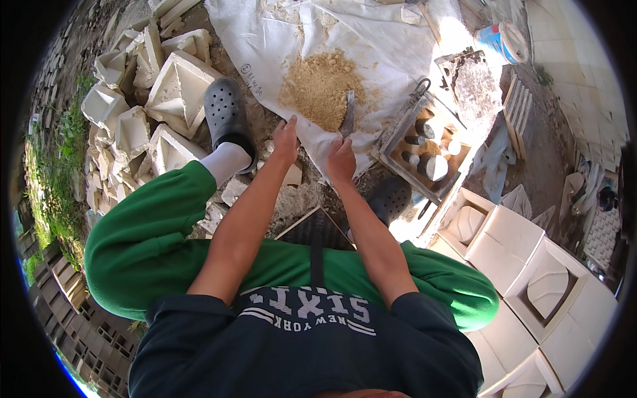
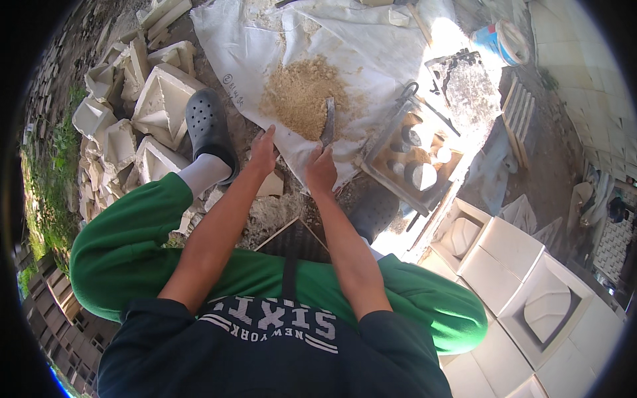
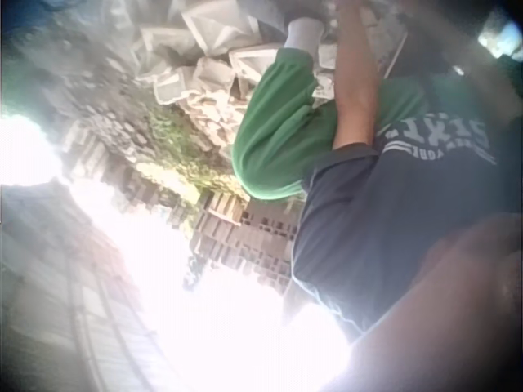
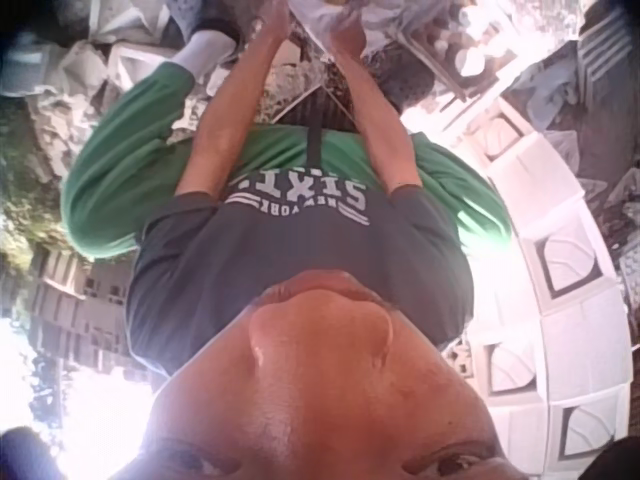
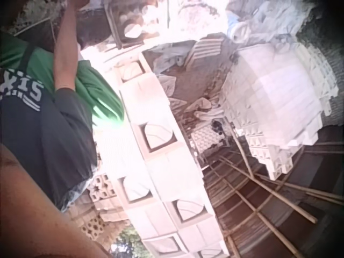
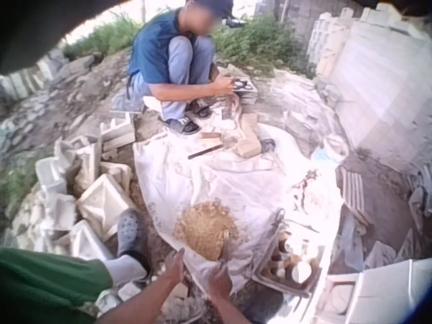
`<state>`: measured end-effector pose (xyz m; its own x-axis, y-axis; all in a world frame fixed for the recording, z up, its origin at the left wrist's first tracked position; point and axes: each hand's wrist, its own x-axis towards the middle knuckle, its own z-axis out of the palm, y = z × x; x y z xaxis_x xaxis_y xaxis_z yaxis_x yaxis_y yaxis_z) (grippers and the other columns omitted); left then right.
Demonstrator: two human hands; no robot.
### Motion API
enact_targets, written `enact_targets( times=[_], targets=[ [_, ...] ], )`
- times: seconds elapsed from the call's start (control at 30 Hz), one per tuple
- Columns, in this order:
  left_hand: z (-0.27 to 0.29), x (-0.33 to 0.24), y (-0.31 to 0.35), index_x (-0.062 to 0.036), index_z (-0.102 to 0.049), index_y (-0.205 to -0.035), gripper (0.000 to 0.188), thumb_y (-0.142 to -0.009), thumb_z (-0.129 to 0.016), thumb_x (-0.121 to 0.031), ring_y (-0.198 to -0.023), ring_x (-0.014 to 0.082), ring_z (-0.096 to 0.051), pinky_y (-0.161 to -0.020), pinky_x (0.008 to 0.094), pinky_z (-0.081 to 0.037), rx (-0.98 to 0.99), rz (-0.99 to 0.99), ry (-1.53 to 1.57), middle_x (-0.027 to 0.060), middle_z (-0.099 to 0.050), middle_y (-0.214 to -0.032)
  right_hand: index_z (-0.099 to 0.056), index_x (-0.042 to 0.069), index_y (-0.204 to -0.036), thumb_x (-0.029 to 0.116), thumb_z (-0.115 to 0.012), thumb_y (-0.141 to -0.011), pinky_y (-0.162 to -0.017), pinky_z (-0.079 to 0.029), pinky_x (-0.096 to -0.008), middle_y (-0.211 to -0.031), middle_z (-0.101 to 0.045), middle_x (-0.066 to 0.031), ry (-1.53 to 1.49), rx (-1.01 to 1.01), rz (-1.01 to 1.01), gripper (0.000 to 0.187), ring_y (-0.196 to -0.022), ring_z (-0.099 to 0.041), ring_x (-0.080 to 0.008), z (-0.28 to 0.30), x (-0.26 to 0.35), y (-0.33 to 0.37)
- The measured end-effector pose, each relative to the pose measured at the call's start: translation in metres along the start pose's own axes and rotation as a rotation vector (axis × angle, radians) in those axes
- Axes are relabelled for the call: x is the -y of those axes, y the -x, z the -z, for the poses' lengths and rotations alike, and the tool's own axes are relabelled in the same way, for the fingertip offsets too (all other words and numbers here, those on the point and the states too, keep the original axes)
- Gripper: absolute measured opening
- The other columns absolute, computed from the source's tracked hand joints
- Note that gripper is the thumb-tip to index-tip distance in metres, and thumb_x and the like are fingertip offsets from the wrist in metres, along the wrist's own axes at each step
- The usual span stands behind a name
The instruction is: The person packs light-colored material into a mold using a metal tool and then scrapes excess material from a bag with a small trowel.
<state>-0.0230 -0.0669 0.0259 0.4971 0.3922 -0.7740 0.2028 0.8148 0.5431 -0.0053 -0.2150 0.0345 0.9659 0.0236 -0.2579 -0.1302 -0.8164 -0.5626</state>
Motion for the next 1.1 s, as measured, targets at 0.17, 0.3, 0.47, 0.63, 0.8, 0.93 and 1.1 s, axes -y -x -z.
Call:
enact_targets(
  times=[0.17, 0.3, 0.47, 0.63, 0.8, 0.93, 1.1],
  targets=[
    [0.005, -0.007, -0.03, -0.0038, -0.057, -0.106, 0.021, -0.092, -0.06, -0.018, -0.079, 0.015, -0.061, -0.067, 0.0335, -0.05, 0.024, -0.078, -0.054, 0.0051, -0.063, -0.094, -0.052, -0.001, -0.101, 0.03, -0.035, -0.098, -0.078, -0.045, -0.0526, -0.093, -0.062, -0.0261, 0.008, -0.194, 0.145, 0.036, -0.087, -0.059, -0.0461, 0.009, -0.003, -0.033],
    [0.002, -0.01, -0.027, -0.0008, -0.057, -0.108, 0.022, -0.089, -0.062, -0.009, -0.077, 0.0162, -0.059, -0.07, 0.0317, -0.047, -0.107, -0.235, -0.175, 0.0068, -0.064, -0.094, -0.056, -0.002, -0.097, 0.03, -0.034, -0.096, -0.077, -0.046, -0.0533, -0.091, -0.063, -0.026, 0.068, -0.145, 0.101, 0.038, -0.086, -0.059, -0.0456, 0.027, 0.028, -0.099],
    [-0.004, -0.004, -0.024, 0.0014, -0.055, -0.113, 0.029, -0.085, -0.06, 0.001, -0.078, 0.0156, -0.06, -0.072, 0.0301, -0.046, -0.141, -0.359, -0.29, 0.0086, -0.066, -0.094, -0.059, 0.0, -0.096, 0.034, -0.034, -0.094, -0.076, -0.047, -0.054, -0.088, -0.064, -0.0276, 0.222, -0.07, 0.089, 0.041, -0.084, -0.061, -0.0462, 0.034, 0.026, -0.209],
    [-0.011, -0.02, -0.02, 0.0014, -0.054, -0.114, 0.029, -0.087, -0.061, -0.002, -0.086, 0.0158, -0.06, -0.076, 0.0305, -0.048, -0.086, -0.39, -0.207, 0.0088, -0.063, -0.102, -0.061, 0.004, -0.093, 0.033, -0.038, -0.094, -0.073, -0.048, -0.0542, -0.081, -0.064, -0.0253, 0.353, 0.082, 0.464, 0.038, -0.08, -0.062, -0.0446, 0.035, 0.011, -0.225],
    [-0.002, -0.031, -0.039, 0.0009, -0.054, -0.112, 0.026, -0.087, -0.061, -0.003, -0.082, 0.0133, -0.059, -0.074, 0.0285, -0.045, -0.169, -0.368, -0.244, 0.0077, -0.065, -0.097, -0.062, 0.006, -0.091, 0.028, -0.046, -0.093, -0.065, -0.051, -0.0477, -0.078, -0.065, -0.0179, 0.465, 0.263, 0.915, 0.027, -0.07, -0.063, -0.0376, 0.058, 0.027, -0.207],
    [0.0, -0.034, -0.04, -0.0001, -0.058, -0.108, 0.023, -0.088, -0.064, -0.009, -0.08, 0.0133, -0.059, -0.07, 0.0295, -0.047, -0.175, -0.392, -0.243, 0.0076, -0.065, -0.094, -0.062, 0.007, -0.089, 0.029, -0.047, -0.092, -0.064, -0.051, -0.046, -0.079, -0.065, -0.0165, 0.364, 0.184, 1.01, 0.027, -0.069, -0.063, -0.0355, 0.072, 0.039, -0.219],
    [-0.009, -0.033, -0.042, 0.0022, -0.06, -0.106, 0.02, -0.089, -0.062, -0.008, -0.079, 0.0118, -0.057, -0.073, 0.0279, -0.045, -0.209, -0.404, -0.212, 0.0067, -0.066, -0.094, -0.062, 0.005, -0.089, 0.033, -0.044, -0.093, -0.069, -0.049, -0.0476, -0.083, -0.066, -0.0168, 0.322, 0.117, 0.775, 0.034, -0.076, -0.063, -0.0381, 0.04, 0.066, -0.251]
  ],
)
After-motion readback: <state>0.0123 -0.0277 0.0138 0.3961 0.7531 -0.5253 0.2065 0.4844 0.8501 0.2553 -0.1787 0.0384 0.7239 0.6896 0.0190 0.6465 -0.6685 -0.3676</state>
